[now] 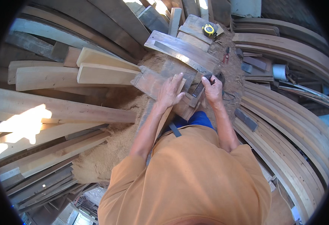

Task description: The person uses a circular saw to cut a piece of lumber, then uses a square to mark a line on another wooden board.

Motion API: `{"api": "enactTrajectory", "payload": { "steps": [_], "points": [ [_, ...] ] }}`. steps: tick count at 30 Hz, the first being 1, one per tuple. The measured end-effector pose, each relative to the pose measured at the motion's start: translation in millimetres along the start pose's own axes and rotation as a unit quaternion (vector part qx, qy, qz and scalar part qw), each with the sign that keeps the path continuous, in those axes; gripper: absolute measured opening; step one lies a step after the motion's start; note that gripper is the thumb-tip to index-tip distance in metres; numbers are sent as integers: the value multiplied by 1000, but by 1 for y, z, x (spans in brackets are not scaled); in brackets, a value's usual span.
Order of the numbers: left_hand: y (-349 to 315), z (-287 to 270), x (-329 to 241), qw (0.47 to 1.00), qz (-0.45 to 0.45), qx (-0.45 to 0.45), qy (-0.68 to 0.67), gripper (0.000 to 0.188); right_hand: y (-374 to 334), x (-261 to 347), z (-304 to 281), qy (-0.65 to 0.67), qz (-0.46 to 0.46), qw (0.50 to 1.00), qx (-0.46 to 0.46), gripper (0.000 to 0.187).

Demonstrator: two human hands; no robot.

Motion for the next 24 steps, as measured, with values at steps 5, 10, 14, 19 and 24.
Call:
{"api": "enactTrajectory", "payload": {
  "steps": [5,10,14,19,24],
  "points": [
    [10,1,-9,999,13,-47,-23,77,10,-14,-16,-61,-13,998,4,13],
    [-10,1,-6,990,-2,-132,-51,72,28,-31,-26,-86,17,995,56,12],
    [-20,9,-1,985,-58,-165,-15,75,55,-35,-32,-121,0,987,109,13],
    [-19,6,-6,980,-75,-181,30,79,101,-8,-36,-103,-17,986,130,17],
    [-20,7,2,962,-196,-180,57,83,160,-7,-50,-146,-35,980,130,15]
  ]
}}
Point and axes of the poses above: each hand's wrist, its own y-axis towards the middle knuckle, its own z-axis out of the palm, x = y × z, the point moved 7 cm from there along y, towards the middle knuckle, and after that the axes turned 12 degrees about -z, right-handed, at the moved point
